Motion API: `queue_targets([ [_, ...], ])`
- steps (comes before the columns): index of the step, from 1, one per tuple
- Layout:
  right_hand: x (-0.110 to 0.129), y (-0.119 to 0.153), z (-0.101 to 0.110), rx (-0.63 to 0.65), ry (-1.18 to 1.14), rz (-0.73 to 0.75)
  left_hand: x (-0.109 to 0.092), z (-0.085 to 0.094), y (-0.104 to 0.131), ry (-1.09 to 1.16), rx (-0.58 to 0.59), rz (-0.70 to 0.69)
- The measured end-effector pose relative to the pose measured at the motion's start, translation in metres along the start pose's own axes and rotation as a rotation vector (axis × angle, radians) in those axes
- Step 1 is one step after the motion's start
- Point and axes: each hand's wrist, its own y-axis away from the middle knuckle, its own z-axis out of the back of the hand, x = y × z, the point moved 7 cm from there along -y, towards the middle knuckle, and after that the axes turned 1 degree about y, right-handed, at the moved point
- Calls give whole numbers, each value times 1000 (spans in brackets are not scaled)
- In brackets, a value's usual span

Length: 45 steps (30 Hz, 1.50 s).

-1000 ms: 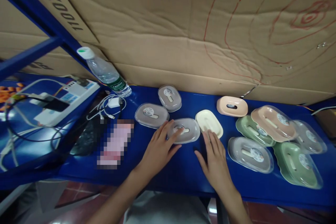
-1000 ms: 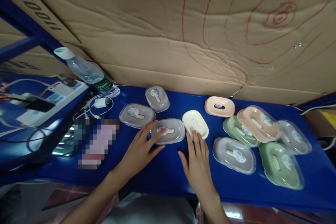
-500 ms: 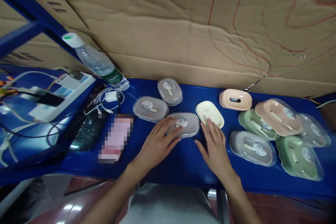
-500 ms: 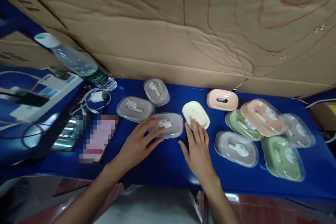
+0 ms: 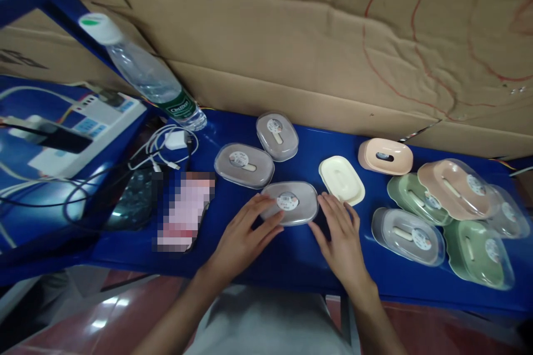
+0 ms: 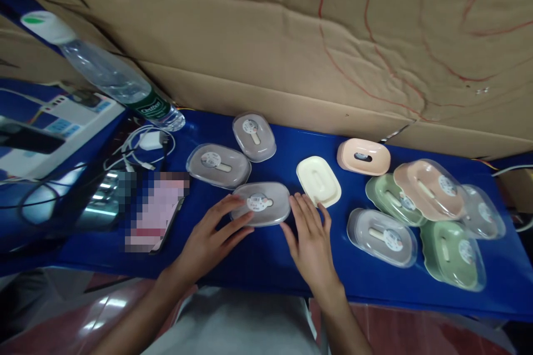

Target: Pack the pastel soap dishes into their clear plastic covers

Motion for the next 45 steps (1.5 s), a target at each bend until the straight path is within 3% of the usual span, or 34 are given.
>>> queue_targets([
  [5,-7,1,1,0,36,-43,-4,-5,-9,-39,27,13],
  [10,-21,21,9,-31,115,-179,-16,-11,-37,-167,96,-11],
  [17,-8,76,17,67,-46,-146,5,-31,-85,-67,170,13],
  [21,3,71,29,146,-55,-7,-16,-37,-100,-44,259,-67],
  [25,-21,39,71,82,57,47,-42,-24,-73,-6,346,-185],
  [28,-65,-1,95,77,240,61,-39,-20,-34,-49,390,-179],
  [32,-129,-65,88,148,425,53,-24,-8,10,-130,305,-85],
  [36,-159,-104,73,149,424,43,-14,10,30,-149,188,-16],
  [39,-159,-107,82,78,421,14,-7,11,33,-125,196,36],
  [41,-145,-99,98,-8,429,-26,-3,5,30,-97,202,55],
  [43,-113,-82,111,-113,419,-26,-1,-1,25,-70,192,64],
  [45,-64,-61,109,-161,362,75,0,-5,18,-53,165,84],
])
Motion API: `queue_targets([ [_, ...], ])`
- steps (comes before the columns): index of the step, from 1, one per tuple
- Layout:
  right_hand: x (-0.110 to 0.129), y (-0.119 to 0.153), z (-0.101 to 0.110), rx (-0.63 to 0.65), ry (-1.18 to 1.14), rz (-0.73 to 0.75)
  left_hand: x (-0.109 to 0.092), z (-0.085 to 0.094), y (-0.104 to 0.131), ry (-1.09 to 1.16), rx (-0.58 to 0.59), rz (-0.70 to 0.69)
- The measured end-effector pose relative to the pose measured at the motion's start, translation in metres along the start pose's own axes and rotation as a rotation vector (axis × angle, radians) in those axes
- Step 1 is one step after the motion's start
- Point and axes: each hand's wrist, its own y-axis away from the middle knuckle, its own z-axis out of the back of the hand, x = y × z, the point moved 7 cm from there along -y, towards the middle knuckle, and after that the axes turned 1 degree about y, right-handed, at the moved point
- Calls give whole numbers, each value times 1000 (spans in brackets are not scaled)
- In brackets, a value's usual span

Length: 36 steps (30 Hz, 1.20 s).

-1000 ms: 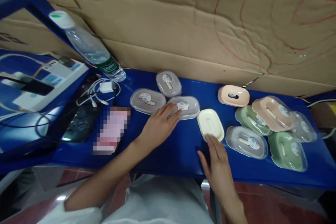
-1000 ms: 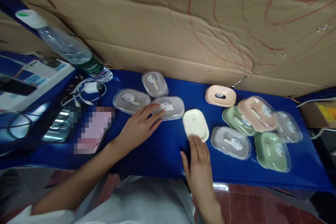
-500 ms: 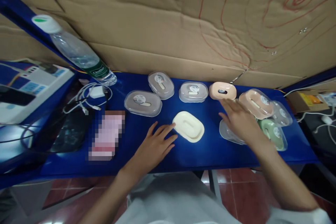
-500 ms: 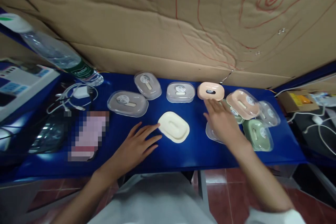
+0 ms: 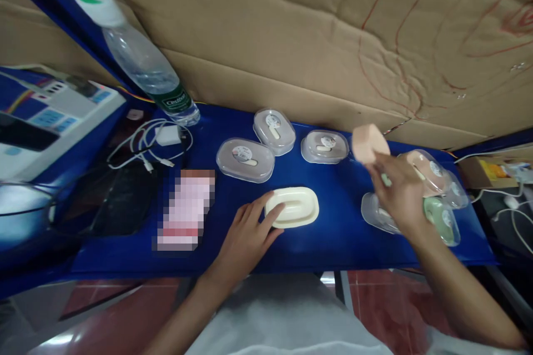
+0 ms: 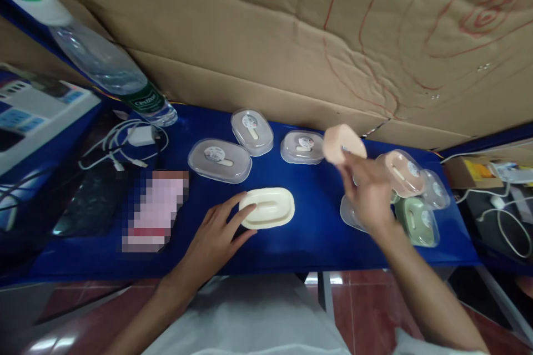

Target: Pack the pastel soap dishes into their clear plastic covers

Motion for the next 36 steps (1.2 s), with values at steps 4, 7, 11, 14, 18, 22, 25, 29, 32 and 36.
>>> queue_targets([
  [4,111,34,-5,139,-127,284,-2,0,-10,46,-58,3],
  [7,153,47,-25,218,-183,338,-5,1,-9,65,-26,-62],
  [11,162,52,-51,266,-236,372,1,0,-2,28,-5,-61],
  [14,157,58,-62,297,-254,402,6,-2,-2,21,-32,-32],
  [18,148,61,-62,207,-262,367,1,-5,-8,25,-22,-62],
  [22,145,56,-69,177,-250,309,12,21,-1,9,-79,-5],
  [25,146,52,-74,189,-284,289,41,52,19,-53,-165,162],
  [29,147,52,-78,188,-310,270,81,70,48,-223,-187,382],
  [32,150,51,-79,209,-302,272,94,67,56,-283,-136,445],
  [36,154,47,-74,286,-309,340,80,67,46,-249,-179,411],
])
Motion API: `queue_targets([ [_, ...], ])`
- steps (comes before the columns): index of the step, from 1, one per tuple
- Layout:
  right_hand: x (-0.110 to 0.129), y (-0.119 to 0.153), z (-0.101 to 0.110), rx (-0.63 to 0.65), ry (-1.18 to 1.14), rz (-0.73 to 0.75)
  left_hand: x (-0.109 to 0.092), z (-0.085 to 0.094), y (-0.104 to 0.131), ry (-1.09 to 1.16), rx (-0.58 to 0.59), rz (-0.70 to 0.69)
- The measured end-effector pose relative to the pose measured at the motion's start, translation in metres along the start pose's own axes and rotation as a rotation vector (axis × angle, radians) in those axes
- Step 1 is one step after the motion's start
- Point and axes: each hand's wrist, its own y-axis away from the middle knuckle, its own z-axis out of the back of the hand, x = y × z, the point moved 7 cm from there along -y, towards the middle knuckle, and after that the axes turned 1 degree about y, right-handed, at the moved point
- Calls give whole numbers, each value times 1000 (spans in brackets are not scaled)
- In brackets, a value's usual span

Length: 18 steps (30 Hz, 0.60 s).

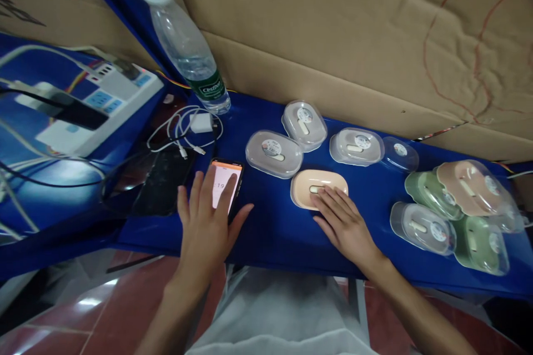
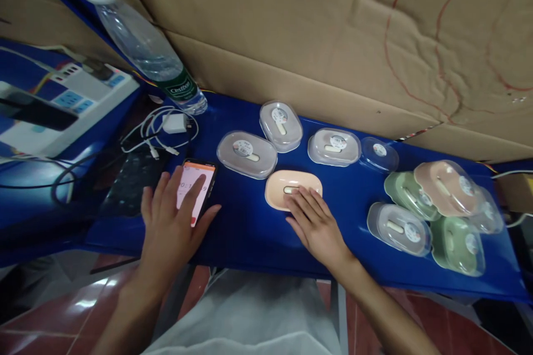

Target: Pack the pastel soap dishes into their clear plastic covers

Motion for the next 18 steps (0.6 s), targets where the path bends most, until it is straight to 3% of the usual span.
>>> queue_targets([
  [2,-5,-1,13,18,-16,42,-24,2,-2,91,-8,-84],
  [4,-29,-3,38,-40,27,-54,-56,-3,-1,182,44,-226],
  [7,-97,1,80,-120,269,-453,-100,-22,2,231,159,-421],
  [9,-144,2,95,-8,428,-663,-116,-36,1,231,201,-465],
  [13,-215,-1,83,363,439,-871,-122,-54,-3,217,225,-465],
  [15,-233,-5,74,425,384,-912,-117,-55,-1,207,223,-454],
  [18,-243,-10,64,415,313,-915,-108,-51,8,186,201,-429],
])
